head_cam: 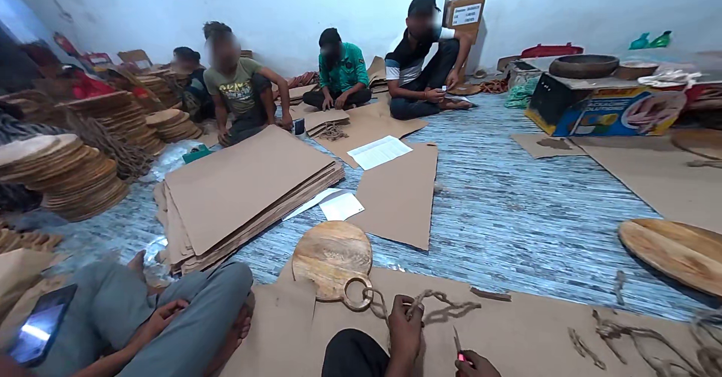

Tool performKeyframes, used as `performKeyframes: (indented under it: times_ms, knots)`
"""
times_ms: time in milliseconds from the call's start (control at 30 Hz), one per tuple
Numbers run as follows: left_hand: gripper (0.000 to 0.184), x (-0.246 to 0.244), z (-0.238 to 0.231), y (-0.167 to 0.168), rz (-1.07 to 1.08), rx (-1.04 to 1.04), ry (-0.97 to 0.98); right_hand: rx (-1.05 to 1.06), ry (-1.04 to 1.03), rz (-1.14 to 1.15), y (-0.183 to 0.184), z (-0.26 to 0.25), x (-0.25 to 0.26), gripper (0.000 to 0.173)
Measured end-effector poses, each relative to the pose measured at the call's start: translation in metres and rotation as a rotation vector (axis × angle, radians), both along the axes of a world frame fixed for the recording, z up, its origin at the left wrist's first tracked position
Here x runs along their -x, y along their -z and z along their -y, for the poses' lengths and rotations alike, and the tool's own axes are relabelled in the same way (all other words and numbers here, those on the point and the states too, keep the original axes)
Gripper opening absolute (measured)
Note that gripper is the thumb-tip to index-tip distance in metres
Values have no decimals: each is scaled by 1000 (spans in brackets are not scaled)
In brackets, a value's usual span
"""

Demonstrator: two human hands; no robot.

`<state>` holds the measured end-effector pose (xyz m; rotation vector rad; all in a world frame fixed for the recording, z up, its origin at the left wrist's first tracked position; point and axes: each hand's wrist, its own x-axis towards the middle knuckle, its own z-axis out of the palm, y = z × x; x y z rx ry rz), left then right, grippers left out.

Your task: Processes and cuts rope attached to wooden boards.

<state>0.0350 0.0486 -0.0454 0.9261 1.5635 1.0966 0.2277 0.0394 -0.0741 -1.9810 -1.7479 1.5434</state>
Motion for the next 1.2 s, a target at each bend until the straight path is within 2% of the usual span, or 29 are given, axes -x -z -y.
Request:
performKeyframes:
  times_ms: [100,233,300,400,567,867,967,1200]
  knots:
    - [37,0,-1,-1,22,0,-26,-30,147,-165,-8,3,6,41]
    - [41,-3,0,-4,62,12,-75,22,289,-203,-15,5,5,48]
    - [40,-3,1,-3,68,22,-78,50,283,-179,-9,9,3,49]
    - [38,-1,1,-3,48,11,-76,-23,234,-129,-7,8,5,58]
    - [35,7,7,-19,25,4,-77,-203,164,-39,-36,7,13,63]
    - [31,12,3,-14,84,-52,-127,-194,189,68,-52,8,25,58]
    - [28,11,6,-16,83,-81,-53,-158,209,27,-51,8,26,54]
    - [34,8,12,-21,73,-3,230,42,330,-308,-53,10,37,40]
